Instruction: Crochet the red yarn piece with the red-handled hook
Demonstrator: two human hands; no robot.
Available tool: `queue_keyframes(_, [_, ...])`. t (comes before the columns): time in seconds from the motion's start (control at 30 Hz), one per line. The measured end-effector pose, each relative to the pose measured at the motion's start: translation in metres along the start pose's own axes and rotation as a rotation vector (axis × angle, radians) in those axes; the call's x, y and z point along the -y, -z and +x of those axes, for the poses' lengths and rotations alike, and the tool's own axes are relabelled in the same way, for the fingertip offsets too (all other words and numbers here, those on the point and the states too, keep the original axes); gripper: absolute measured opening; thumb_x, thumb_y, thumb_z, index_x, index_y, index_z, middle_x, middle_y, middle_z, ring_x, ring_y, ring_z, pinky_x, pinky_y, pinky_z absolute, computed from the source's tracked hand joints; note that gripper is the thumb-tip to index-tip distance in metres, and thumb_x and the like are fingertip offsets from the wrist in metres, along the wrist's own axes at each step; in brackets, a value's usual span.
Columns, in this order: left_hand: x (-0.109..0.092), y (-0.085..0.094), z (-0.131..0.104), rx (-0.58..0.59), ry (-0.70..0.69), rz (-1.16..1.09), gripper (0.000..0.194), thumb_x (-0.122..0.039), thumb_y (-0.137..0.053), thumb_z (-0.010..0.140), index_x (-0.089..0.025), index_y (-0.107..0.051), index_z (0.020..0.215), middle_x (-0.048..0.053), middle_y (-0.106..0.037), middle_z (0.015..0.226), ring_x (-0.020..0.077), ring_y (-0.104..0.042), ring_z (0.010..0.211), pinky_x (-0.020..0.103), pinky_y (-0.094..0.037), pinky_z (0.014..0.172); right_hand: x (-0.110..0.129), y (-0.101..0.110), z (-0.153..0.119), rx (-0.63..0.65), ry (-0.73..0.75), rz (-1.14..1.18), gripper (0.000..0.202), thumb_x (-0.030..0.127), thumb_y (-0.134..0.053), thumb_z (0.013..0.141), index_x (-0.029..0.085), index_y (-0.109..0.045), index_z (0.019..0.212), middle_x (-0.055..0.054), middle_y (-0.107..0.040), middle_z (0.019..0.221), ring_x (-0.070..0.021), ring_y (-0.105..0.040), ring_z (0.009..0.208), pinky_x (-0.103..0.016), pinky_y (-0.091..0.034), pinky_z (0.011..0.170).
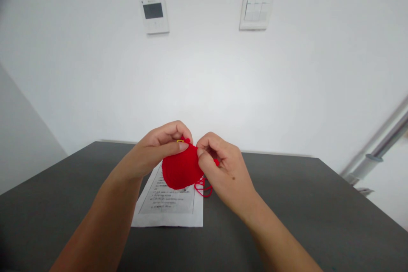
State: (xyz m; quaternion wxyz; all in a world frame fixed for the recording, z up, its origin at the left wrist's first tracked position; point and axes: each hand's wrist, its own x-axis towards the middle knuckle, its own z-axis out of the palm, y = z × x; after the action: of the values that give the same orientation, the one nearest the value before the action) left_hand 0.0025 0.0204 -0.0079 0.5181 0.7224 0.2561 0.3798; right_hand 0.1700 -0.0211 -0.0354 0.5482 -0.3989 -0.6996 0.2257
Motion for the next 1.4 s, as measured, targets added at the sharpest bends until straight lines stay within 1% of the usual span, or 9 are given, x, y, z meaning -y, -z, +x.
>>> queue_keyframes(0.13, [0.0031, 0.0021, 0.0013, 0.031, -0.011, -0.052, 0.01, -0.022, -0.061, 0.078, -0.017, -0.053, 0.082, -0.003, -0.057, 0.069, 0.0071, -0.05, 0.057, 0.02, -0.036, 0.053, -0.0005, 0.0002, 0.0004, -0.002, 0.006, 0.013, 0.015, 0.015, -0.045, 0.082, 0.019, -0.051, 0.069, 0.004, -0.047, 0.061, -0.0107, -0.043, 0.056, -0.022, -0.034, 0.052])
queue_keyframes(0.27, [0.0029, 0.0025, 0.0017, 0.004, -0.037, -0.041, 0.013, -0.021, -0.064, 0.075, -0.017, -0.053, 0.08, -0.002, -0.058, 0.073, 0.0075, -0.051, 0.061, 0.021, -0.039, 0.057, 0.0006, 0.0008, 0.001, 0.031, -0.004, 0.008, 0.015, 0.015, -0.044, 0.082, 0.019, -0.051, 0.069, 0.004, -0.048, 0.061, -0.0106, -0.043, 0.056, -0.022, -0.033, 0.052])
queue_keyframes(0.43, [-0.0003, 0.001, 0.001, -0.008, -0.055, 0.007, 0.012, -0.019, -0.063, 0.075, -0.016, -0.052, 0.079, -0.002, -0.056, 0.072, 0.0078, -0.051, 0.062, 0.02, -0.039, 0.056, 0.0025, 0.0008, 0.001, 0.055, -0.012, 0.008, 0.017, 0.016, -0.044, 0.084, 0.019, -0.051, 0.069, 0.004, -0.048, 0.06, -0.0106, -0.044, 0.056, -0.022, -0.034, 0.053])
queue_keyframes(0.7, [-0.0028, -0.0014, -0.0003, -0.014, -0.053, 0.051, 0.01, -0.019, -0.062, 0.075, -0.017, -0.054, 0.081, -0.003, -0.055, 0.069, 0.0073, -0.049, 0.059, 0.02, -0.039, 0.056, 0.0032, 0.0011, 0.0009, 0.045, -0.006, -0.013, 0.017, 0.015, -0.044, 0.082, 0.019, -0.05, 0.067, 0.004, -0.048, 0.059, -0.0102, -0.043, 0.055, -0.022, -0.033, 0.052])
queue_keyframes(0.83, [-0.001, -0.0008, 0.0006, 0.025, -0.091, 0.064, 0.012, -0.019, -0.059, 0.078, -0.018, -0.058, 0.09, -0.001, -0.059, 0.076, 0.0089, -0.053, 0.064, 0.022, -0.041, 0.06, 0.0034, 0.0003, 0.0009, 0.019, 0.002, -0.027, 0.015, 0.014, -0.044, 0.079, 0.019, -0.049, 0.066, 0.005, -0.045, 0.057, -0.0098, -0.041, 0.053, -0.022, -0.031, 0.05])
queue_keyframes(0.9, [0.0002, -0.0005, 0.001, 0.033, -0.122, 0.08, 0.011, -0.02, -0.059, 0.078, -0.018, -0.06, 0.089, 0.0, -0.06, 0.079, 0.0096, -0.054, 0.066, 0.022, -0.042, 0.062, 0.0033, 0.0, 0.0007, 0.009, 0.017, -0.043, 0.015, 0.013, -0.045, 0.079, 0.019, -0.049, 0.066, 0.005, -0.044, 0.057, -0.0096, -0.041, 0.053, -0.022, -0.03, 0.05])
queue_keyframes(1.03, [0.001, -0.0003, 0.001, -0.03, -0.145, 0.137, 0.009, -0.025, -0.062, 0.078, -0.017, -0.06, 0.081, 0.001, -0.061, 0.078, 0.0112, -0.055, 0.07, 0.024, -0.044, 0.065, 0.002, 0.0001, 0.0004, -0.024, 0.066, -0.115, 0.015, 0.013, -0.045, 0.078, 0.019, -0.05, 0.066, 0.004, -0.046, 0.057, -0.0096, -0.041, 0.053, -0.022, -0.032, 0.05])
queue_keyframes(1.2, [0.0013, 0.0025, -0.0001, -0.067, -0.12, 0.13, 0.011, -0.026, -0.063, 0.078, -0.016, -0.058, 0.08, 0.003, -0.063, 0.08, 0.0122, -0.057, 0.072, 0.024, -0.045, 0.064, 0.0001, 0.0011, -0.0014, -0.049, 0.085, -0.139, 0.015, 0.013, -0.045, 0.079, 0.019, -0.051, 0.067, 0.004, -0.048, 0.058, -0.0102, -0.043, 0.053, -0.023, -0.033, 0.051])
queue_keyframes(1.4, [0.0011, 0.0075, -0.0012, 0.0, -0.05, 0.081, 0.013, -0.026, -0.065, 0.076, -0.016, -0.058, 0.082, 0.004, -0.064, 0.081, 0.0121, -0.058, 0.07, 0.024, -0.046, 0.062, 0.0002, 0.0018, -0.0018, -0.049, 0.073, -0.092, 0.015, 0.014, -0.046, 0.079, 0.019, -0.053, 0.067, 0.003, -0.049, 0.058, -0.0106, -0.043, 0.053, -0.023, -0.034, 0.05])
